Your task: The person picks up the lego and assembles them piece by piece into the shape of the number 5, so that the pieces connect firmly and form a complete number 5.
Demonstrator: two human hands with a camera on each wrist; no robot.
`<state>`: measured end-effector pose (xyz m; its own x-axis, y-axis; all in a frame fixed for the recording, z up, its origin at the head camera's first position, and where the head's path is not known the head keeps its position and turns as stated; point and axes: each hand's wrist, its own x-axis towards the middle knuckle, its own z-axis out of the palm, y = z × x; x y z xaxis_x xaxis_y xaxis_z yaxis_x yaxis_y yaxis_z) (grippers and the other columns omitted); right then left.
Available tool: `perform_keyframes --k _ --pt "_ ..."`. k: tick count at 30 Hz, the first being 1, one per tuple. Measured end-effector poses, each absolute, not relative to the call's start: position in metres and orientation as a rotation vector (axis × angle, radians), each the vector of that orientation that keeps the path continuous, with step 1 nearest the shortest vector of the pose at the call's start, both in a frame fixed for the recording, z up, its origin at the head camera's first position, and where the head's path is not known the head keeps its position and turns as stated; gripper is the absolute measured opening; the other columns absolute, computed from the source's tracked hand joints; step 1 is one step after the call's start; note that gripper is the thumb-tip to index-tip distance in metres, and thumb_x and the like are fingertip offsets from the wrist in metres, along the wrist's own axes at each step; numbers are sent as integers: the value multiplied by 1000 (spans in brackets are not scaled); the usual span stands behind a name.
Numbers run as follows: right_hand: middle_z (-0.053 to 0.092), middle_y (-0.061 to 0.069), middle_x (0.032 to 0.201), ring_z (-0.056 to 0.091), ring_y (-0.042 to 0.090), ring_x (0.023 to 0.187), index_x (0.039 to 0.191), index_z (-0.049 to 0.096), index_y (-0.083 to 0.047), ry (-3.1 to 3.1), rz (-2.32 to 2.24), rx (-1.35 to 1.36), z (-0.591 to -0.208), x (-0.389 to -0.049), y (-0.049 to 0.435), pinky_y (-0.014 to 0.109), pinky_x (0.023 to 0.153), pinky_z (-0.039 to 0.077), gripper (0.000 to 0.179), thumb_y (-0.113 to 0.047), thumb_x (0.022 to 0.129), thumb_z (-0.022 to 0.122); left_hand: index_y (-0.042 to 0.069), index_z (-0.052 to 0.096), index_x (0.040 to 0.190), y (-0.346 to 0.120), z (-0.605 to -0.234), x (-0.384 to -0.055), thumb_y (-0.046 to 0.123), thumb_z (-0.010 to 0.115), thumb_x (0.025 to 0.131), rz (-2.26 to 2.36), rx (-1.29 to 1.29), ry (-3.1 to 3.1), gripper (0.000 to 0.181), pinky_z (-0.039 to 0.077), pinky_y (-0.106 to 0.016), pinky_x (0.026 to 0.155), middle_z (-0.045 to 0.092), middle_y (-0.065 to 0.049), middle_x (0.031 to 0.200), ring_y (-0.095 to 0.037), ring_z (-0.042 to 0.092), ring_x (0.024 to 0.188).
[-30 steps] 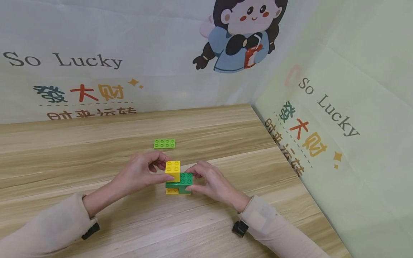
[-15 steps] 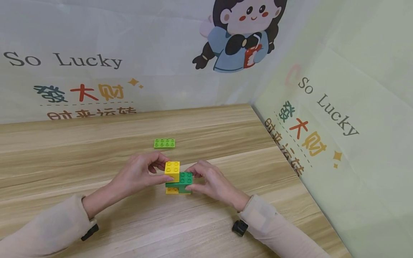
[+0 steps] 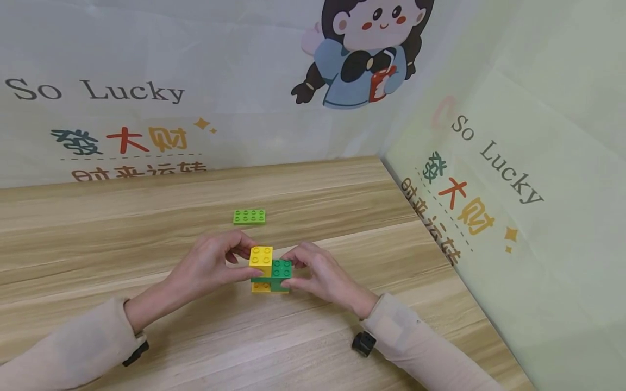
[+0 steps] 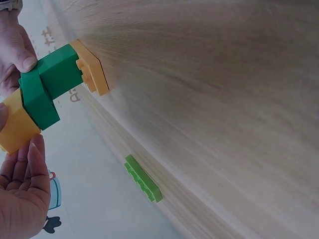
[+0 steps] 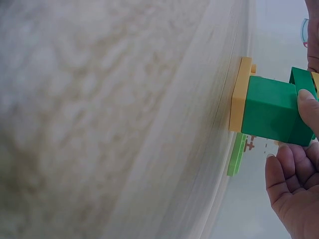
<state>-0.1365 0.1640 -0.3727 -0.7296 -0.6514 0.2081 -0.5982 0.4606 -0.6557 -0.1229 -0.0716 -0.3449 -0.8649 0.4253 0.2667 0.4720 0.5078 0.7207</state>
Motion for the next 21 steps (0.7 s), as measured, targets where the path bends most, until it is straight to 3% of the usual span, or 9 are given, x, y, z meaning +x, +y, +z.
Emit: perform_keyframes --k 21 --pt "61 5 97 58 19 87 104 63 -5 2617 -1135 -1133 -373 -137 164 30 77 54 32 -11 76 77 8 67 93 -69 -340 -122 21 83 70 -1185 -824 -2718 31 55 -28 68 69 -1 86 -16 66 80"
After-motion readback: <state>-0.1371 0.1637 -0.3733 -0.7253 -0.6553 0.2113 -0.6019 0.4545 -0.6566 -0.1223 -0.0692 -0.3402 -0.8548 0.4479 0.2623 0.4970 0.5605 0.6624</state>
